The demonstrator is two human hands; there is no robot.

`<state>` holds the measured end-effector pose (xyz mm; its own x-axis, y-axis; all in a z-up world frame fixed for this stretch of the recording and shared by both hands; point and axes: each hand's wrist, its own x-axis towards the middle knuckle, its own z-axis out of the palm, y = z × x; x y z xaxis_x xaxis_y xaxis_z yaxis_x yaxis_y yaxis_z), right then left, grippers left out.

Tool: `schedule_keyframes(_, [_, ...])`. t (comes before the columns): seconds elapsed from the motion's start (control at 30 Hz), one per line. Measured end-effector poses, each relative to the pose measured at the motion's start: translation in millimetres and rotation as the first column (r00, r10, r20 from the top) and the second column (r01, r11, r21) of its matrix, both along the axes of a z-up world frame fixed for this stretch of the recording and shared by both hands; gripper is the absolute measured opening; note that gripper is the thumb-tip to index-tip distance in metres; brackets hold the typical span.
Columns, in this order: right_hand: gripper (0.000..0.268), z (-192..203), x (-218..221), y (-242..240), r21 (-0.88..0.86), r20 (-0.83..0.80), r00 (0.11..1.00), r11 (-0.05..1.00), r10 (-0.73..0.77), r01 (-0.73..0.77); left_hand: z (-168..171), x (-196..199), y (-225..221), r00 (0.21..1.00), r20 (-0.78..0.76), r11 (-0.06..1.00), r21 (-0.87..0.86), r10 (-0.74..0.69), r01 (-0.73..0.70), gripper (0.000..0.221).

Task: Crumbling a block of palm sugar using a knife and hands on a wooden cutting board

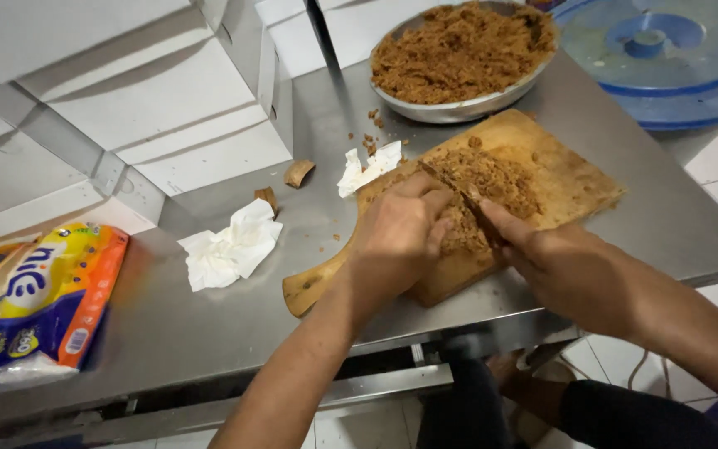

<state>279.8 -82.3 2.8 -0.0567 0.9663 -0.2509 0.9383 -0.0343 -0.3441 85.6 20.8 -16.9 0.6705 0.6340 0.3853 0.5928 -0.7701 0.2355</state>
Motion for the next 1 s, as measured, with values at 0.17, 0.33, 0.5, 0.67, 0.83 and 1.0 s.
schedule_keyframes(0.17, [0.076, 8, -10, -16, 0.021, -0.099, 0.989, 0.994, -0.108, 0.111, -1, -5, -1, 0.999, 0.042, 1.000, -0.017, -0.007, 0.007, 0.026])
schedule_keyframes(0.33, [0.101, -2, -18, -10, -0.115, 0.114, 0.993, 0.993, 0.005, 0.008, -11, -6, 5, 0.999, 0.038, 0.999, 0.051, -0.016, 0.014, 0.020])
schedule_keyframes(0.5, [0.094, -5, -25, -5, -0.031, 0.170, 0.985, 0.999, 0.037, -0.032, -9, -4, -6, 0.999, 0.044, 0.998, 0.061, 0.020, -0.022, 0.017])
schedule_keyframes(0.67, [0.082, 24, -28, -6, -0.135, 0.001, 1.000, 0.991, -0.007, 0.007, -26, -1, -3, 0.985, 0.129, 0.965, 0.251, -0.112, 0.076, 0.009])
schedule_keyframes(0.83, [0.058, 32, -20, -7, -0.032, -0.267, 0.962, 0.998, -0.057, 0.050, -23, -10, 12, 0.986, 0.138, 0.980, 0.190, -0.090, 0.063, 0.016])
schedule_keyframes(1.0, [0.075, 50, -26, -22, -0.062, -0.027, 0.993, 0.992, -0.116, 0.114, 6, -19, 9, 0.936, 0.322, 0.979, 0.183, -0.143, 0.087, 0.038])
